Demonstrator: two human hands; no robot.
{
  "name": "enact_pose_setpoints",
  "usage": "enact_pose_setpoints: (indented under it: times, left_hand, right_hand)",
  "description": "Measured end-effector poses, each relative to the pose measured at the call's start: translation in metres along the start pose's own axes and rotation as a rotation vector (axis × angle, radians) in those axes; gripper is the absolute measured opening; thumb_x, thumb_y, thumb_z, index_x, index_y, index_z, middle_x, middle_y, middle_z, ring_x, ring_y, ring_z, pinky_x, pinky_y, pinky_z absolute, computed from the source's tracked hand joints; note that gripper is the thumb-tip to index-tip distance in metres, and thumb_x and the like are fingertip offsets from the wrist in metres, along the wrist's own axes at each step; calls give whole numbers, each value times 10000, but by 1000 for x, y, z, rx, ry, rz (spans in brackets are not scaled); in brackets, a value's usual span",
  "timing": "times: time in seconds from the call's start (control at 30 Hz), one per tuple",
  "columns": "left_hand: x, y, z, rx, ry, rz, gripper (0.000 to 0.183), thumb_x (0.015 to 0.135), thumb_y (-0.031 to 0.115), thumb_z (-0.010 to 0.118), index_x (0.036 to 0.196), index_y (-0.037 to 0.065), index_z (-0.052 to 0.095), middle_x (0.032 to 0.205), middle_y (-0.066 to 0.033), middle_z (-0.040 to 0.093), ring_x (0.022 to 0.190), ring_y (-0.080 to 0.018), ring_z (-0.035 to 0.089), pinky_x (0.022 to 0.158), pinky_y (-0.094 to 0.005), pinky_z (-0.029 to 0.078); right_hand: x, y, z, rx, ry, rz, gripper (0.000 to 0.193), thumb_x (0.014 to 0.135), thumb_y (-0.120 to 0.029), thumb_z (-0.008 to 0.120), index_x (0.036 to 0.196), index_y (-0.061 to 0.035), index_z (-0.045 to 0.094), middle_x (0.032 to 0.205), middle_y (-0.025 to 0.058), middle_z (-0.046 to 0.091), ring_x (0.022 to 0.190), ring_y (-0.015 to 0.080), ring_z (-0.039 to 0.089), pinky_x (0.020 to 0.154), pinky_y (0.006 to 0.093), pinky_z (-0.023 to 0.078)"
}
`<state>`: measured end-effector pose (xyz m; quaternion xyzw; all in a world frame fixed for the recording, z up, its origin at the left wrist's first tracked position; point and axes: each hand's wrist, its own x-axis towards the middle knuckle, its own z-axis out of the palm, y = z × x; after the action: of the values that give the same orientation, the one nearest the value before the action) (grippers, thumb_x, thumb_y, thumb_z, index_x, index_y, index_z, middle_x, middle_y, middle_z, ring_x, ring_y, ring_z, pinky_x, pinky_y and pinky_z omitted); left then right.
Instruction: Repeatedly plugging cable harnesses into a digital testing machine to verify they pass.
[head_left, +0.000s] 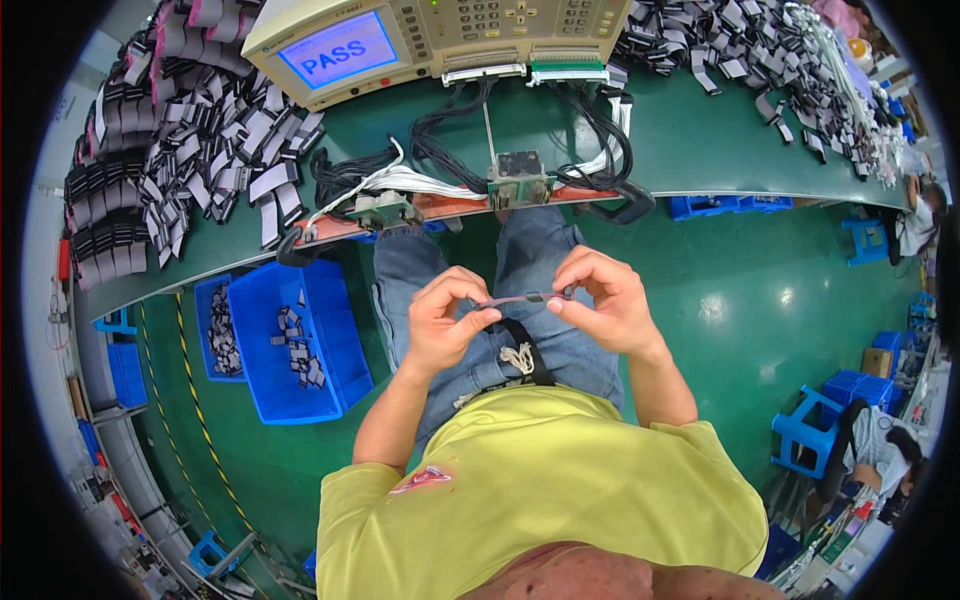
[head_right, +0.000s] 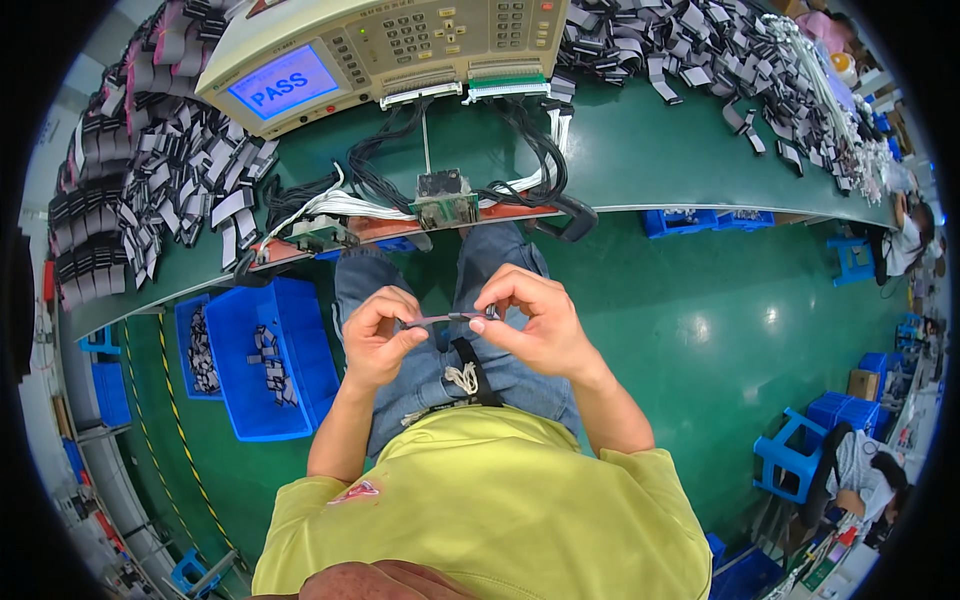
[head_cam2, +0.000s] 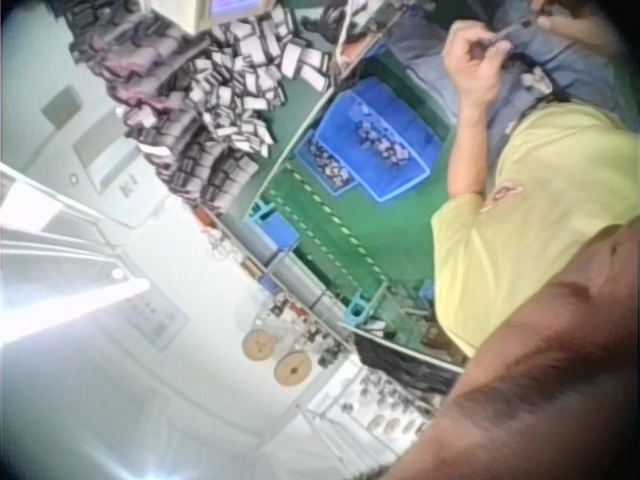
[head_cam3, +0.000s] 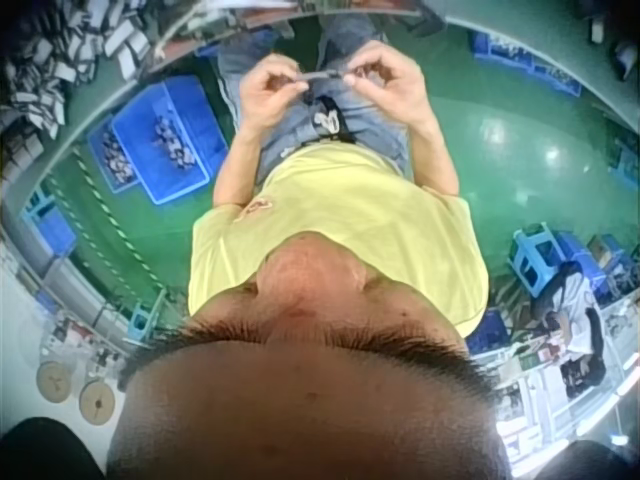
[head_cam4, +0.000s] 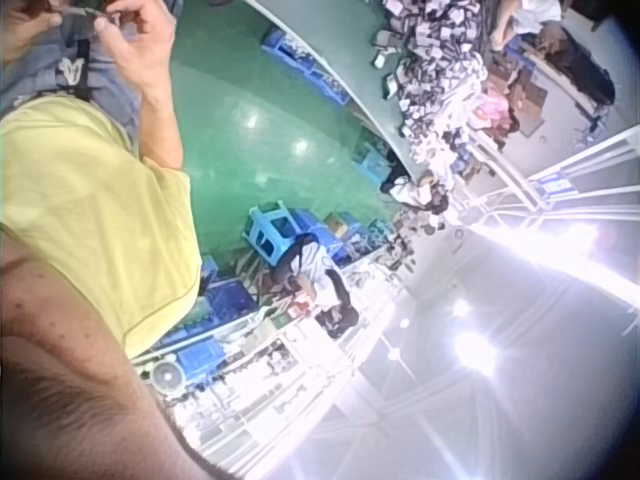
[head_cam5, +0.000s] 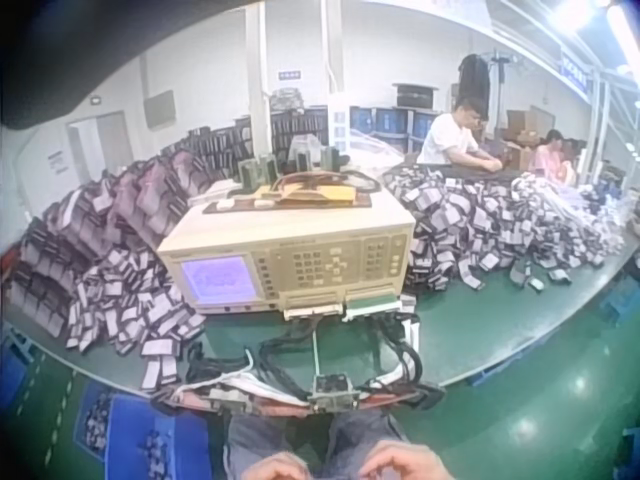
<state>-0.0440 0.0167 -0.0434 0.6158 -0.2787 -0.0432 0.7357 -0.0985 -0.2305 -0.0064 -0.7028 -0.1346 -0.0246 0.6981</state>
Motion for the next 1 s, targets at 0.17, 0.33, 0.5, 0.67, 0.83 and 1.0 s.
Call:
enact_pose_setpoints:
  times: [0.17,0.33,0.5,0.67,0.83,1.0]
  left_hand:
    - [10,10,-3,159,76,30,202,815,-17,845,923,-3,674,899,-89,662,823,-186,633,736,-297,499]
    - [23,16,-4,146,83,-16,235,814,-39,834,1019,-16,720,978,-107,674,839,-187,649,754,-287,524]
    - [46,23,3,499,219,182,343,818,-29,839,1145,-12,736,1037,-132,706,835,-198,687,728,-296,571]
    - [58,17,6,624,352,191,327,821,-3,850,1128,-15,736,1033,-144,740,832,-214,717,728,-303,592]
    - [61,15,7,684,371,209,321,824,2,851,1125,-16,741,1031,-145,741,848,-218,726,719,-302,601]
    - [62,13,4,707,373,210,323,819,2,856,1122,-16,747,1021,-150,740,852,-226,730,716,-310,609]
  right_hand:
    - [8,1,17,-3,215,-33,191,853,-6,821,933,-8,648,905,63,646,767,120,596,647,259,480]
    - [26,-1,15,-279,335,-184,220,827,-3,842,997,7,704,926,86,663,799,180,642,690,289,525]
    - [44,0,25,-524,614,-272,263,787,56,851,1020,21,736,959,121,713,799,200,689,692,285,561]
    - [55,7,29,-535,698,-322,259,769,46,868,987,30,728,932,138,727,801,218,707,698,300,578]
    - [63,8,25,-616,700,-384,256,754,45,876,955,28,720,903,142,731,822,247,720,710,321,586]
    - [68,10,26,-632,704,-386,249,745,42,882,931,18,718,892,140,731,825,267,723,710,331,580]
